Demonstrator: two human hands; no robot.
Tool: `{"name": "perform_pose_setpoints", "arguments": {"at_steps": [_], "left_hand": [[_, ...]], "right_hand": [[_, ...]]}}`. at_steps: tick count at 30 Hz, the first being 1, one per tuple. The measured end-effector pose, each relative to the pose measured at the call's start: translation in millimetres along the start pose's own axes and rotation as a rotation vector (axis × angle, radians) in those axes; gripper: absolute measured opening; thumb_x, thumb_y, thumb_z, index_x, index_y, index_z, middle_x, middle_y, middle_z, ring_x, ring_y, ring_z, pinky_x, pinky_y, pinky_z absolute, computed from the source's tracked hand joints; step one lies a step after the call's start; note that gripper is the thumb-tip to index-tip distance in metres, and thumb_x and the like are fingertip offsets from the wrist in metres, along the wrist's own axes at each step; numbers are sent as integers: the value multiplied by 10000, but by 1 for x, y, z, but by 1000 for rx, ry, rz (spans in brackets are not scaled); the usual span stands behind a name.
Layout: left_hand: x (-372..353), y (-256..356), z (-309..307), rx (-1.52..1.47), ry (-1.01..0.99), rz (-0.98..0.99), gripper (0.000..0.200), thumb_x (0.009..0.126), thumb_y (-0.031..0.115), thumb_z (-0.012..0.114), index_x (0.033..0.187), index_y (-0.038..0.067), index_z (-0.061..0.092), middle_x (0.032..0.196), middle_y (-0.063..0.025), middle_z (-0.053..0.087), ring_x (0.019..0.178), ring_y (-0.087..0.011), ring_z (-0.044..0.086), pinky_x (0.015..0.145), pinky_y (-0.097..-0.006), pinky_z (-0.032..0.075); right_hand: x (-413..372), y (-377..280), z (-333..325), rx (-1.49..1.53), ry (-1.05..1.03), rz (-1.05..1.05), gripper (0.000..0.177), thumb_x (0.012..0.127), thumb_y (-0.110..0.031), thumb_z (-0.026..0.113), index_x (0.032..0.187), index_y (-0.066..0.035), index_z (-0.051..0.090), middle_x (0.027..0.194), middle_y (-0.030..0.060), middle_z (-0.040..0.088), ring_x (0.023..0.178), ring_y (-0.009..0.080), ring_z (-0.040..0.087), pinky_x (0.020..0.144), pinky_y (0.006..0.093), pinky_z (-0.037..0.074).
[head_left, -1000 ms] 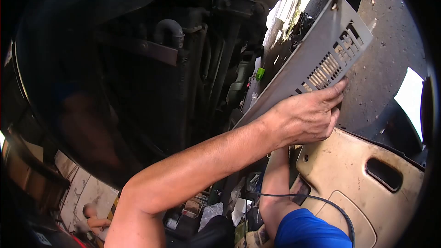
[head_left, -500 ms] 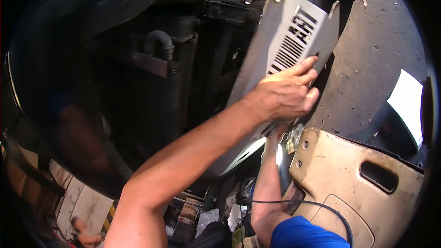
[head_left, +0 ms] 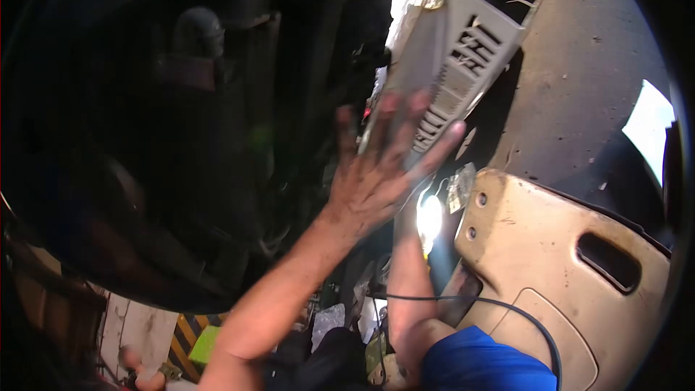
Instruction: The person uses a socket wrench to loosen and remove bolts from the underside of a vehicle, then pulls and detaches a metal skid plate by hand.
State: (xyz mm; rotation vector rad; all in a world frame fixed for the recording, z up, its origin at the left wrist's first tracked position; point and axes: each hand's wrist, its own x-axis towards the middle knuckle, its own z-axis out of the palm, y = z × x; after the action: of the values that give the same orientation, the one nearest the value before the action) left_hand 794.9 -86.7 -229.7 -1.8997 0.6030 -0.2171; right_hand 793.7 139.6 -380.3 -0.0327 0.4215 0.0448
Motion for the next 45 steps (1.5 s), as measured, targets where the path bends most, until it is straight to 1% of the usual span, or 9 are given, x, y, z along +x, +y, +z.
{"name": "perform_pose_setpoints", "arguments": {"at_steps": [3, 7, 15, 23, 27, 30, 34, 38, 45], "left_hand": [[-38, 7, 14, -359, 222, -515, 864, 936, 348, 738, 1626, 96, 283, 1704, -242, 62, 1557, -497, 69, 1248, -582, 173], [-48, 23, 47, -831, -81, -1027, 760, 942, 307, 740, 1545, 40, 360, 1422, -277, 551, 1340, -445, 536, 1101, -470, 442], [-17, 10, 123, -624, 221, -738, 249, 999, 242, 663, 1076, 7, 686, 882, -210, 725, 804, -386, 732, 671, -438, 557], [34, 20, 176, -446, 366, -303, 283, 944, 336, 736, 822, 108, 621, 575, -88, 577, 520, -267, 625, 457, -390, 508], [74, 15, 214, -490, 341, -378, 196, 942, 296, 703, 891, 111, 667, 647, -86, 648, 701, -298, 679, 586, -460, 539], [95, -1, 237, -613, 248, -436, 275, 916, 332, 711, 1054, 95, 691, 972, -145, 721, 1129, -358, 604, 1010, -576, 410], [64, 4, 231, -551, 256, -386, 251, 953, 241, 671, 1127, 59, 678, 1020, -193, 679, 1083, -409, 629, 913, -517, 505], [-24, 11, 140, -885, -129, -548, 257, 1013, 241, 604, 1097, -2, 616, 974, -243, 637, 962, -458, 627, 813, -502, 512], [-145, 68, -41, -931, -641, -793, 682, 861, 258, 797, 1461, 86, 523, 1408, -242, 538, 1236, -437, 584, 1023, -478, 511]], "right_hand": [[20, 2, -2, -10, -28, -24, 701, 1077, -552, 385, 1462, 29, 460, 1414, 191, 544, 1260, 315, 558, 1078, 441, 448], [45, -23, 11, 151, 37, 114, 704, 1071, -589, 393, 1395, 20, 532, 1336, 172, 601, 1180, 298, 607, 1023, 424, 489], [65, -33, 15, 309, 42, 252, 631, 1093, -526, 408, 1388, 11, 559, 1374, 145, 593, 1218, 272, 587, 1041, 378, 469], [59, -125, 33, -74, 104, -470, 464, 1099, -276, 491, 1403, 70, 550, 1439, 206, 564, 1310, 292, 550, 1117, 408, 422], [68, -168, 55, -35, 38, -665, 424, 1094, -231, 441, 1328, 86, 596, 1278, 207, 669, 1202, 279, 638, 1078, 400, 463], [70, -176, 62, 69, -31, -466, 464, 1087, -272, 427, 1310, 98, 594, 1227, 220, 691, 1177, 288, 657, 1051, 403, 484], [77, -180, 65, 75, -32, -352, 481, 1065, -292, 438, 1286, 106, 593, 1168, 248, 704, 1124, 312, 685, 1021, 410, 506], [75, -165, 58, 75, -36, -252, 444, 1073, -275, 432, 1275, 81, 602, 1140, 246, 712, 1077, 309, 703, 976, 396, 534], [48, -91, 54, 77, -140, 127, 489, 1103, -325, 375, 1360, 44, 566, 1219, 232, 695, 1083, 291, 707, 965, 388, 540]]}}
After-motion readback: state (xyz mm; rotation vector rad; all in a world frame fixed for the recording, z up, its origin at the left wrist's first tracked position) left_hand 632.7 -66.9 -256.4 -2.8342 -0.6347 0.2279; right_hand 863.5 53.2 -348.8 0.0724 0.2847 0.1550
